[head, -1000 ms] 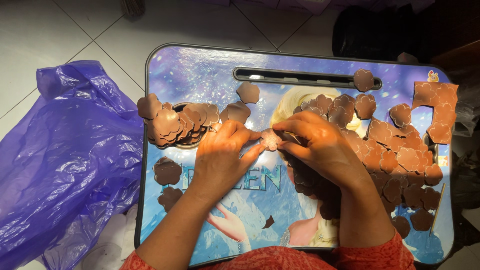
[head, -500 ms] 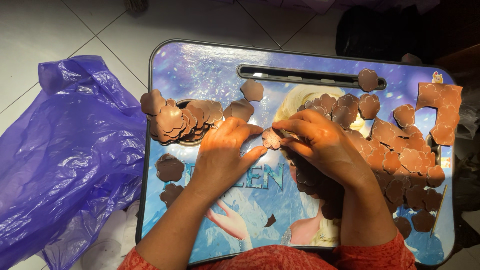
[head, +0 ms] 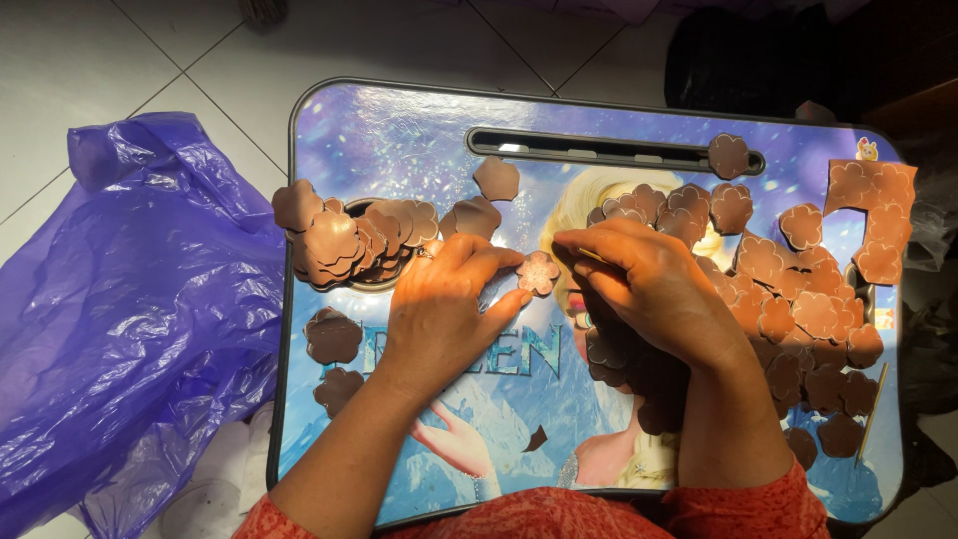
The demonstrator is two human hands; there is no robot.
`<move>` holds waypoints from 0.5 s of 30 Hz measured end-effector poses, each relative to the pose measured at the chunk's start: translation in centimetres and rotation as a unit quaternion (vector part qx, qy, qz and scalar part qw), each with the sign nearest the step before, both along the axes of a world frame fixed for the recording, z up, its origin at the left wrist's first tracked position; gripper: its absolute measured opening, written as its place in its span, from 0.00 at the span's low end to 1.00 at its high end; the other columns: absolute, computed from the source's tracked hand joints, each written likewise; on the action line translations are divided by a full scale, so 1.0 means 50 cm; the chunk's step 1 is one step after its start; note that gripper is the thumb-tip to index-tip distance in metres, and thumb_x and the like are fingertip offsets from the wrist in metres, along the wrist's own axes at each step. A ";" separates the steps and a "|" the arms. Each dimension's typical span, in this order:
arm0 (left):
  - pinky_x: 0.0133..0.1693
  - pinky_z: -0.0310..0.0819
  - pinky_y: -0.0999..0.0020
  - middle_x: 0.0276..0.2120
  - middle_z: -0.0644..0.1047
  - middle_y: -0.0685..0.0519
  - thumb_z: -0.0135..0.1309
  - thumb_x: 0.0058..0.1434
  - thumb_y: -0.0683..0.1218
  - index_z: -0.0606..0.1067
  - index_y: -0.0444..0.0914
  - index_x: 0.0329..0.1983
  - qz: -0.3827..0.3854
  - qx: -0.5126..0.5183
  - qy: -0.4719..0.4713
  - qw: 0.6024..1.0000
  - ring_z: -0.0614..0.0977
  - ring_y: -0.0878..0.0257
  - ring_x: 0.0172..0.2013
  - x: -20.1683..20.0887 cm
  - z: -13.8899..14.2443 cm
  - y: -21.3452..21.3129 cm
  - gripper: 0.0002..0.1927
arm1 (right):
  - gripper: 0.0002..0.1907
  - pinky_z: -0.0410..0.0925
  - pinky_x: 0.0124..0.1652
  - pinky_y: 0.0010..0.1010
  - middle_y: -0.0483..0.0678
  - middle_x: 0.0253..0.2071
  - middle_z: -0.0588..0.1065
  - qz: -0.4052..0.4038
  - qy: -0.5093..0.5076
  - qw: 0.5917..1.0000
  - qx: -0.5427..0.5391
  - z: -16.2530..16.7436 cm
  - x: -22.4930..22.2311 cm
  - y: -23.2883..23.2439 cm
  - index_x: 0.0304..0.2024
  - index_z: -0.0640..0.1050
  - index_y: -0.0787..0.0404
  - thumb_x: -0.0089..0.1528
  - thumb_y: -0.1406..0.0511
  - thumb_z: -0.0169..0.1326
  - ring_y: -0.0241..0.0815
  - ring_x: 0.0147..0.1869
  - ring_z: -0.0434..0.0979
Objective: The person sits at a lap desk covered with brown flower-shaped cut pieces and trims excess material from their edges one at a time, holding each piece in one hand while working around the edge with a small pointed tool, then sets the finished piece aside with the growing pile of completed pieces.
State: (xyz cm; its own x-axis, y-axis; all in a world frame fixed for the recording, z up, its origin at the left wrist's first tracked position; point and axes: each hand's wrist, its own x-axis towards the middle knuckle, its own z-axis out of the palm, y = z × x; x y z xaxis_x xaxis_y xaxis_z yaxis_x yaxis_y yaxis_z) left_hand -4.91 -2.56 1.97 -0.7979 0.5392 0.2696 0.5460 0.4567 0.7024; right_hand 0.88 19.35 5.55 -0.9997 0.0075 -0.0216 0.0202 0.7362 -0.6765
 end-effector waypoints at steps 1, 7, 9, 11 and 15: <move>0.42 0.71 0.55 0.40 0.77 0.53 0.66 0.55 0.54 0.82 0.43 0.44 -0.001 -0.001 0.000 1.000 0.79 0.52 0.40 0.000 0.000 0.000 0.17 | 0.16 0.74 0.42 0.32 0.48 0.42 0.79 0.008 0.009 1.000 0.003 0.002 0.000 -0.001 0.52 0.81 0.57 0.60 0.68 0.61 0.45 0.44 0.83; 0.43 0.71 0.55 0.41 0.77 0.52 0.65 0.54 0.55 0.81 0.43 0.49 0.000 -0.002 0.003 1.000 0.79 0.51 0.42 0.003 0.002 0.002 0.21 | 0.17 0.71 0.38 0.34 0.50 0.40 0.77 0.001 0.043 0.999 0.006 0.004 0.002 -0.043 0.47 0.81 0.59 0.56 0.65 0.65 0.46 0.41 0.80; 0.43 0.70 0.54 0.42 0.77 0.51 0.65 0.54 0.55 0.80 0.43 0.52 -0.004 -0.007 0.028 1.000 0.79 0.51 0.42 0.007 0.003 0.007 0.24 | 0.14 0.72 0.37 0.32 0.48 0.40 0.78 -0.009 0.043 0.999 -0.015 0.004 0.001 -0.049 0.45 0.80 0.59 0.56 0.65 0.65 0.45 0.41 0.80; 0.43 0.70 0.54 0.42 0.77 0.51 0.65 0.54 0.55 0.80 0.43 0.53 -0.002 -0.020 0.041 0.999 0.78 0.51 0.42 0.013 0.003 0.012 0.24 | 0.13 0.72 0.39 0.32 0.48 0.39 0.78 -0.006 0.056 0.998 -0.028 0.005 0.000 -0.045 0.43 0.79 0.61 0.57 0.65 0.65 0.45 0.41 0.81; 0.42 0.70 0.54 0.41 0.77 0.50 0.64 0.54 0.53 0.79 0.44 0.47 0.004 -0.031 0.029 0.999 0.78 0.49 0.42 0.017 0.005 0.030 0.18 | 0.08 0.69 0.29 0.28 0.46 0.28 0.78 -0.070 -0.044 0.995 -0.047 0.009 0.006 -0.017 0.39 0.80 0.63 0.58 0.67 0.64 0.36 0.29 0.79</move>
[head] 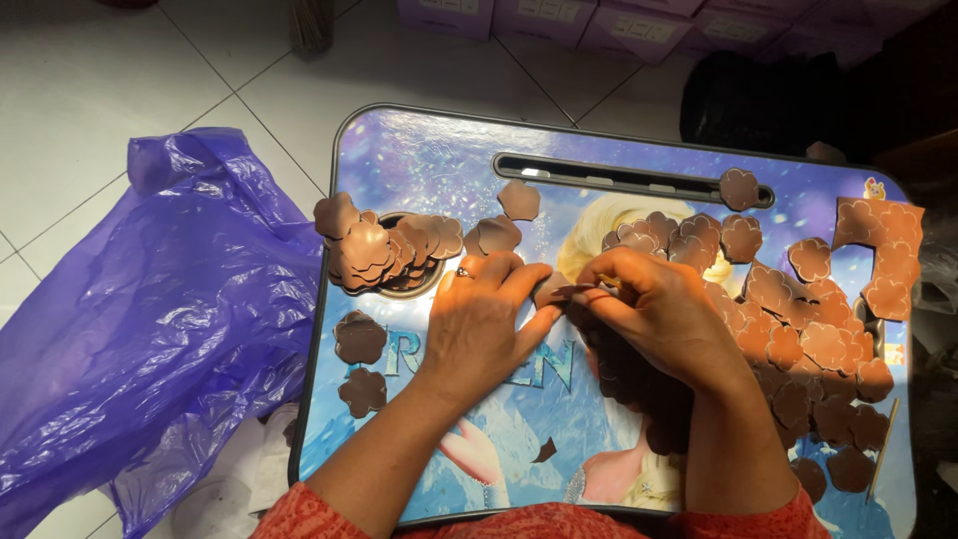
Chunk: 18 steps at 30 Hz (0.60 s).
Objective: The person sits at a lap desk covered with brown flower-shaped cut pieces and trims excess material from their edges one at a time, holding each piece in one hand while working around the edge with a small pointed tool, then sets the finished piece aside with the growing pile of completed pieces.
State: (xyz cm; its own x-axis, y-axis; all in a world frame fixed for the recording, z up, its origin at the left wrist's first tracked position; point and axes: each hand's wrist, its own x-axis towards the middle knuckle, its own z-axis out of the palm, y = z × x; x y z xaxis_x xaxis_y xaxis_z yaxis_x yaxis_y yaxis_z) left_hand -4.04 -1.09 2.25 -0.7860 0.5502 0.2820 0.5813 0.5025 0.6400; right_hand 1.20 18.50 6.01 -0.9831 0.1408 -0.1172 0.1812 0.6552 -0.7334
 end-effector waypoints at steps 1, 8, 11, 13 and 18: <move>0.41 0.70 0.54 0.42 0.77 0.49 0.63 0.54 0.52 0.79 0.43 0.45 0.001 0.005 -0.007 1.000 0.78 0.48 0.42 0.002 0.004 0.001 0.16 | 0.07 0.68 0.26 0.26 0.46 0.25 0.77 -0.028 -0.011 0.999 -0.040 0.001 0.004 0.007 0.39 0.81 0.63 0.60 0.68 0.63 0.34 0.26 0.77; 0.41 0.69 0.50 0.29 0.81 0.48 0.59 0.57 0.51 0.78 0.43 0.43 -0.091 -0.141 -0.190 0.967 0.81 0.48 0.38 0.005 0.093 -0.084 0.13 | 0.05 0.64 0.23 0.22 0.42 0.22 0.74 -0.081 -0.011 0.985 -0.154 -0.007 0.004 0.021 0.40 0.80 0.64 0.62 0.69 0.60 0.27 0.23 0.72; 0.42 0.69 0.50 0.30 0.82 0.50 0.58 0.56 0.51 0.81 0.45 0.40 -0.096 -0.198 -0.163 0.962 0.82 0.50 0.37 0.003 0.138 -0.155 0.11 | 0.06 0.65 0.24 0.21 0.41 0.22 0.77 -0.075 -0.009 0.993 -0.087 -0.006 0.006 0.018 0.40 0.81 0.64 0.61 0.68 0.61 0.27 0.24 0.73; 0.42 0.69 0.51 0.33 0.82 0.50 0.58 0.54 0.51 0.82 0.45 0.41 -0.068 -0.205 -0.123 0.969 0.82 0.50 0.37 -0.001 0.144 -0.170 0.12 | 0.06 0.65 0.23 0.22 0.41 0.22 0.76 -0.079 -0.027 0.990 -0.113 -0.007 0.002 0.013 0.40 0.81 0.64 0.61 0.68 0.60 0.27 0.23 0.73; 0.43 0.70 0.52 0.41 0.79 0.51 0.60 0.58 0.51 0.81 0.41 0.45 0.020 -0.097 0.045 0.994 0.79 0.49 0.41 -0.052 0.074 -0.110 0.14 | 0.07 0.65 0.23 0.23 0.44 0.25 0.76 -0.087 -0.023 0.989 -0.119 -0.012 -0.004 0.000 0.41 0.81 0.64 0.62 0.67 0.60 0.29 0.22 0.72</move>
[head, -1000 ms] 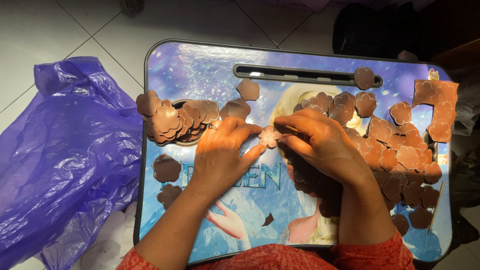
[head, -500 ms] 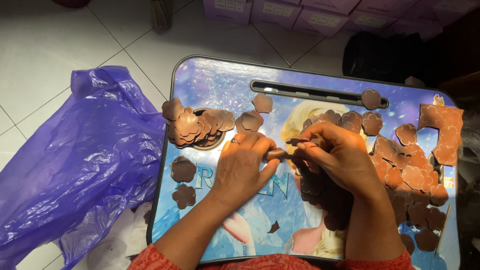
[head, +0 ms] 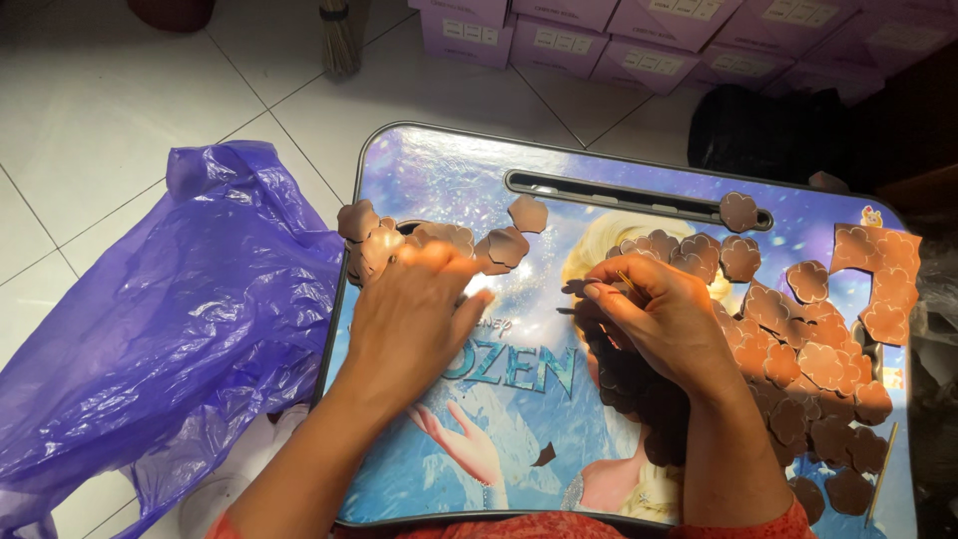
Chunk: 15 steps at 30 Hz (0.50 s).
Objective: The person sits at a lap desk covered with brown flower-shaped cut pieces and trims excess material from their edges one at a time, holding each piece in one hand while working around the edge with a small pointed tool, then sets the finished piece aside with the growing pile of completed pieces.
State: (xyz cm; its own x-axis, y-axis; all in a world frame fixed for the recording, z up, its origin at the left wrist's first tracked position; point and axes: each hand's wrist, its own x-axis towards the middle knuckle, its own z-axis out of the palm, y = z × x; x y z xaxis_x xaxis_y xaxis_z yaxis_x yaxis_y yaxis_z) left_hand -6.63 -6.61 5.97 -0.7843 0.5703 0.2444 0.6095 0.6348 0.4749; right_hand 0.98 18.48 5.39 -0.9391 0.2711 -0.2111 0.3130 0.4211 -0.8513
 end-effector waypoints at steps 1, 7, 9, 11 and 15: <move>0.45 0.70 0.52 0.42 0.79 0.51 0.61 0.57 0.50 0.80 0.40 0.44 0.008 0.021 0.059 0.998 0.79 0.50 0.43 -0.022 -0.020 0.022 0.13 | 0.07 0.66 0.23 0.22 0.43 0.28 0.76 0.006 0.019 1.000 0.005 -0.002 -0.001 -0.004 0.41 0.81 0.65 0.62 0.68 0.59 0.29 0.23 0.73; 0.41 0.69 0.55 0.39 0.77 0.53 0.64 0.54 0.48 0.79 0.42 0.39 0.029 0.089 0.089 0.992 0.77 0.50 0.41 -0.067 -0.080 0.091 0.11 | 0.07 0.66 0.23 0.23 0.43 0.32 0.76 0.014 0.044 0.999 0.027 -0.009 -0.002 -0.005 0.40 0.81 0.66 0.62 0.68 0.60 0.29 0.23 0.74; 0.42 0.70 0.54 0.38 0.78 0.54 0.63 0.53 0.48 0.78 0.42 0.36 0.036 0.112 0.080 0.990 0.78 0.50 0.40 -0.063 -0.075 0.096 0.10 | 0.07 0.66 0.23 0.22 0.43 0.32 0.76 0.012 0.055 0.998 0.012 -0.012 -0.004 -0.001 0.41 0.81 0.66 0.62 0.68 0.60 0.28 0.24 0.74; 0.43 0.69 0.54 0.36 0.80 0.56 0.62 0.58 0.49 0.79 0.43 0.38 0.039 0.108 0.054 0.992 0.79 0.51 0.39 -0.050 -0.063 0.091 0.08 | 0.07 0.67 0.25 0.21 0.43 0.32 0.76 0.019 0.068 0.998 -0.002 -0.016 -0.002 0.003 0.42 0.81 0.65 0.63 0.68 0.60 0.27 0.27 0.75; 0.43 0.72 0.57 0.33 0.82 0.59 0.58 0.63 0.51 0.80 0.47 0.37 0.016 0.119 -0.177 0.977 0.83 0.54 0.38 -0.015 -0.038 0.092 0.05 | 0.06 0.69 0.27 0.21 0.43 0.33 0.76 -0.030 0.083 0.994 -0.069 -0.023 0.002 0.010 0.42 0.80 0.66 0.63 0.69 0.60 0.27 0.28 0.75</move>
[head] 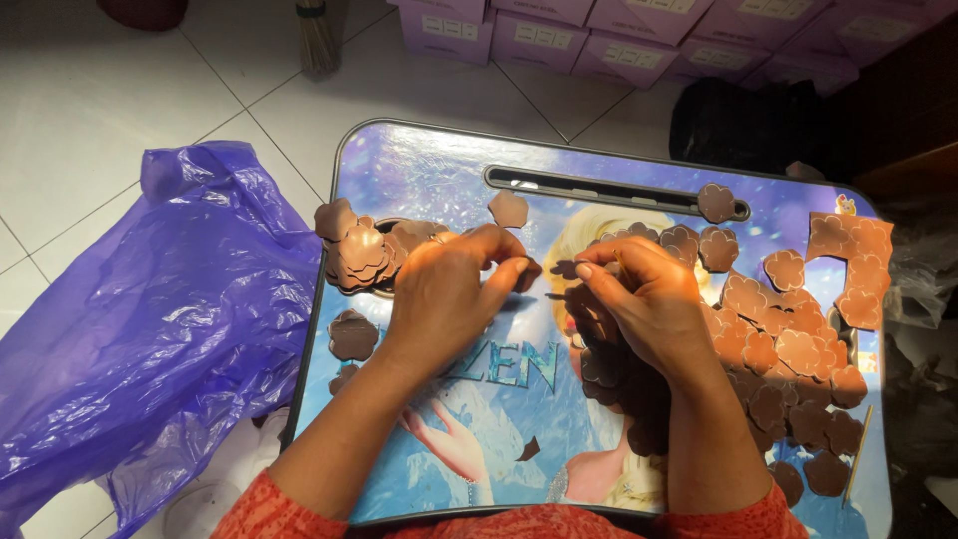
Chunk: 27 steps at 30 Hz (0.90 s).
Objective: The person sits at a lap desk covered with brown flower-shaped cut pieces and trims excess material from their edges one at a time, holding each piece in one hand while working around the edge with a small pointed tool, then sets the finished piece aside with the growing pile of completed pieces.
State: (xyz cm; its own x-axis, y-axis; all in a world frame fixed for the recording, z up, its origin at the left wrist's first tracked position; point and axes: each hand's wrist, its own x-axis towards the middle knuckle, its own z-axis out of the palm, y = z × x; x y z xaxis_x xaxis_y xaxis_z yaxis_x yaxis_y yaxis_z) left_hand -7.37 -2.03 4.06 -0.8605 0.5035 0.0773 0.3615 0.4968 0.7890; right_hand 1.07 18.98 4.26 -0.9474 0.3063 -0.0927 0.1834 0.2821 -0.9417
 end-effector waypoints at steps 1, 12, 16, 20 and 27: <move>0.44 0.72 0.58 0.34 0.83 0.58 0.58 0.62 0.52 0.80 0.47 0.39 -0.003 -0.016 -0.032 0.999 0.83 0.55 0.39 0.012 0.001 0.012 0.07 | 0.06 0.67 0.27 0.21 0.43 0.34 0.75 -0.005 0.014 0.999 0.045 0.000 0.001 0.006 0.42 0.81 0.67 0.64 0.70 0.60 0.28 0.28 0.74; 0.46 0.71 0.56 0.45 0.77 0.51 0.60 0.57 0.45 0.80 0.42 0.50 0.027 -0.014 0.126 0.992 0.79 0.51 0.44 0.052 -0.056 0.017 0.16 | 0.10 0.69 0.30 0.19 0.41 0.33 0.79 -0.032 -0.034 0.999 0.010 -0.007 0.000 -0.009 0.46 0.81 0.65 0.63 0.70 0.58 0.26 0.31 0.76; 0.43 0.70 0.55 0.42 0.76 0.53 0.64 0.55 0.50 0.80 0.43 0.45 0.024 -0.032 0.132 0.990 0.79 0.51 0.42 0.055 -0.055 0.026 0.15 | 0.08 0.70 0.30 0.19 0.41 0.31 0.81 -0.026 -0.049 0.998 0.036 -0.006 0.001 -0.021 0.44 0.81 0.65 0.63 0.69 0.58 0.25 0.31 0.77; 0.43 0.70 0.54 0.44 0.76 0.51 0.66 0.53 0.53 0.78 0.39 0.46 0.028 0.002 0.144 0.989 0.78 0.50 0.42 0.056 -0.047 0.028 0.21 | 0.07 0.67 0.28 0.21 0.43 0.29 0.79 -0.055 -0.064 0.996 0.023 -0.010 0.005 -0.015 0.43 0.82 0.66 0.64 0.69 0.58 0.26 0.29 0.73; 0.43 0.71 0.55 0.44 0.76 0.53 0.64 0.52 0.49 0.80 0.43 0.46 -0.019 0.029 0.086 0.996 0.79 0.52 0.42 0.046 -0.038 0.002 0.17 | 0.08 0.68 0.31 0.22 0.43 0.30 0.80 -0.048 -0.067 0.994 0.066 -0.004 0.001 -0.015 0.44 0.82 0.64 0.63 0.68 0.60 0.27 0.32 0.75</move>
State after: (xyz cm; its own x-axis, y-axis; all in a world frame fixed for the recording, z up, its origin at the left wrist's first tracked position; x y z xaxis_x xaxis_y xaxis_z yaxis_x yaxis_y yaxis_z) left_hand -5.07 -1.94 2.14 -0.8125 0.5257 0.2520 0.5114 0.4351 0.7411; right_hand 1.14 18.25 4.04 -0.8954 0.4120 -0.1688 0.3362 0.3773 -0.8629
